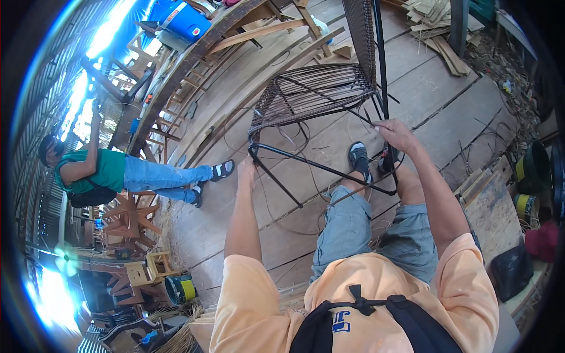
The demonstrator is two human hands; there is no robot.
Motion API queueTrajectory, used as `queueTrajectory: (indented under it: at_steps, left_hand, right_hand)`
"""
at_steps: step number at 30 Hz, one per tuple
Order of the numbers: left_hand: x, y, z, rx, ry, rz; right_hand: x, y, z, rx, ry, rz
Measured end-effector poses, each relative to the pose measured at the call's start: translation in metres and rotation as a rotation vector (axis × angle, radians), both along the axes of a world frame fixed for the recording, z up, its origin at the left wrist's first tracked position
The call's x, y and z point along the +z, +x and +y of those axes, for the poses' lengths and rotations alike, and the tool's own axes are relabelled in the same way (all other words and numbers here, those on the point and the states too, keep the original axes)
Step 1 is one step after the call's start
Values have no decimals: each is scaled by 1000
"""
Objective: Weaving synthetic rattan or similar material onto a metal chair frame in a workshop.
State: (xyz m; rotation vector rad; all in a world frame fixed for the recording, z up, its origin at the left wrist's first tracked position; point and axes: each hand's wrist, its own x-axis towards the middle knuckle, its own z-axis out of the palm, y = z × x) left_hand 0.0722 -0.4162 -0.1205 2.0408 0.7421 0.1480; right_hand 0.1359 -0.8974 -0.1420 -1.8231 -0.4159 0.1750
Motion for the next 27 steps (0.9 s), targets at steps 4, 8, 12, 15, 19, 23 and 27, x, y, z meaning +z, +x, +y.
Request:
queueTrajectory:
  at_steps: [4, 8, 12, 15, 19, 23, 27]
  left_hand:
    - [19, -32, 26, -165, 804, -161]
    - [63, -233, 171, -298, 1607, 157]
    - [162, -424, 117, 263, 1128, 859]
    - [193, -577, 86, 480, 1107, 1182]
    - [148, -596, 65, 192, 945, 1521]
    - [38, -498, 99, -162, 736, 1343]
    - [4, -240, 46, -239, 735, 426]
  right_hand:
    - [20, -4, 4, 17, 34, 73]
    - [30, 2, 19, 57, 44, 46]
    - [15, 2, -11, 27, -65, -10]
    - [29, -6, -4, 63, -54, -32]
    - [31, -17, -8, 40, -122, 44]
    - [36, -12, 6, 50, -137, 23]
    - [33, -8, -3, 40, -130, 53]
